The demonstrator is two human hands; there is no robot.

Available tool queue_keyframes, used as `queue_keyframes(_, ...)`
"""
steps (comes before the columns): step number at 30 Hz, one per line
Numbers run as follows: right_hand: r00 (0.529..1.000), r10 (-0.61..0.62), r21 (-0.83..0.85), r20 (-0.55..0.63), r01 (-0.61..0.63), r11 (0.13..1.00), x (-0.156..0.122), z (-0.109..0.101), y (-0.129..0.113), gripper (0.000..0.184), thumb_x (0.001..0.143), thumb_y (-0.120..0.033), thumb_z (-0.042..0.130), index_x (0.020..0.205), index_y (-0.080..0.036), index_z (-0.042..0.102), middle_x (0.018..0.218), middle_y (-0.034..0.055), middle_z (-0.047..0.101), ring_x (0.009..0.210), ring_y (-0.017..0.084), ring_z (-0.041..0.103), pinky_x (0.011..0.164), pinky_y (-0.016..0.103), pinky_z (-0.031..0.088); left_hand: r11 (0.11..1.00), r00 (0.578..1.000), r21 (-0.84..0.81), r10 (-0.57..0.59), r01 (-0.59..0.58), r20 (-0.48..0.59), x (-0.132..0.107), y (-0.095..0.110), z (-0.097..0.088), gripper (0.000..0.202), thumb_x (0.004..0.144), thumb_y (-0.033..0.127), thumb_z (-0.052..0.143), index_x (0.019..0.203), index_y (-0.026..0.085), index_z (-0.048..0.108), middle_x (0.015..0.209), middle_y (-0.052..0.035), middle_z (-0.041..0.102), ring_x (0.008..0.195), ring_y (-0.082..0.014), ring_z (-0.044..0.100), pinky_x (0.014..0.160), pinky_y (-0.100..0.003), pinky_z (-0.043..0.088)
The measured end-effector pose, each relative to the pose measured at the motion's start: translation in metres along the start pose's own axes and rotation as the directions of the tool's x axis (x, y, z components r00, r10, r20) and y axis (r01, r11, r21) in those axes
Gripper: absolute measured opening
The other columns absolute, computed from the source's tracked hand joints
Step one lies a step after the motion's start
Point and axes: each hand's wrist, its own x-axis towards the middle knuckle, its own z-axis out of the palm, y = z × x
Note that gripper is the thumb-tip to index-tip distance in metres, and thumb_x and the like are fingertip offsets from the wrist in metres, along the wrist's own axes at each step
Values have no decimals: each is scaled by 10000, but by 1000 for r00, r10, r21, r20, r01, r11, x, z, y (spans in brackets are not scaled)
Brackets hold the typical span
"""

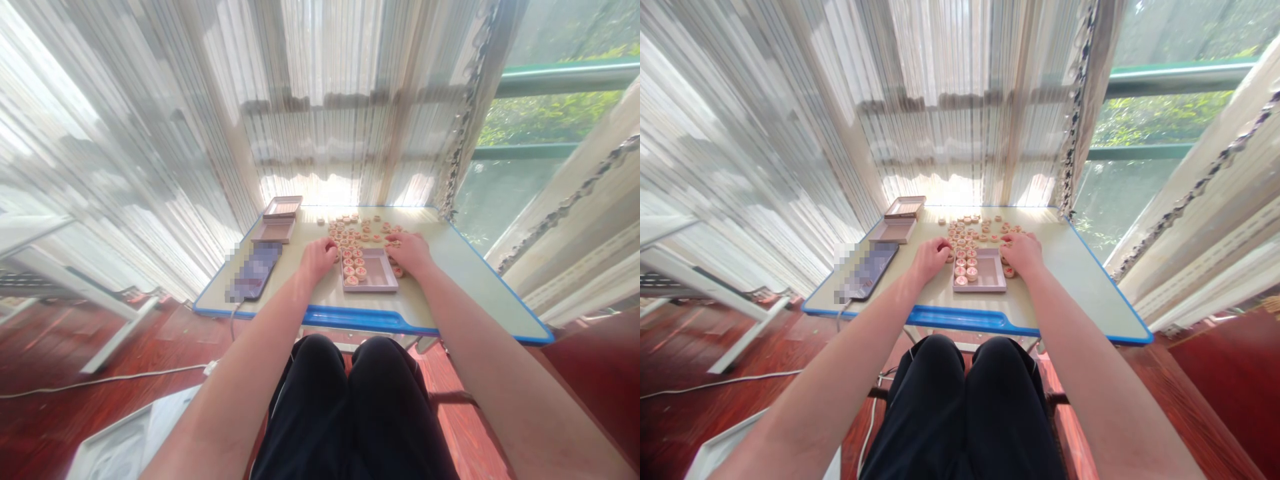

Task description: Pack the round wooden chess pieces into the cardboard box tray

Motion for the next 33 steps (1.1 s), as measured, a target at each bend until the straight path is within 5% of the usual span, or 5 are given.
queue_keyframes(18, 999, 45, -15, 24, -45, 999, 3, 0, 4, 326, 693, -389, 586, 947, -230, 713, 963, 31, 717, 1018, 287, 529, 852, 386, 431, 999, 999, 30, -39, 38, 23, -1, 3, -2, 251, 772, 177, 455, 847, 199, 694, 875, -38, 718, 848, -172, 630, 773, -236, 452)
queue_keyframes(23, 998, 49, 79, -49, -45, 996, 2, 0, 4, 343, 680, -354, 605, 975, -205, 700, 912, 42, 717, 998, 272, 548, 838, 364, 436, 1000, 1000, 22, -23, 23, -11, 1, 0, 0, 259, 763, 173, 453, 841, 191, 699, 830, -38, 712, 816, -178, 630, 748, -241, 455)
queue_keyframes(33, 997, 19, -22, 72, -18, 1000, 0, -2, 1, 286, 731, -409, 556, 908, -274, 735, 880, 39, 713, 1054, 279, 521, 858, 382, 417, 1000, 1000, 10, -11, 11, 0, 1, -1, 0, 256, 757, 179, 452, 836, 195, 694, 828, -39, 708, 817, -180, 627, 750, -242, 453)
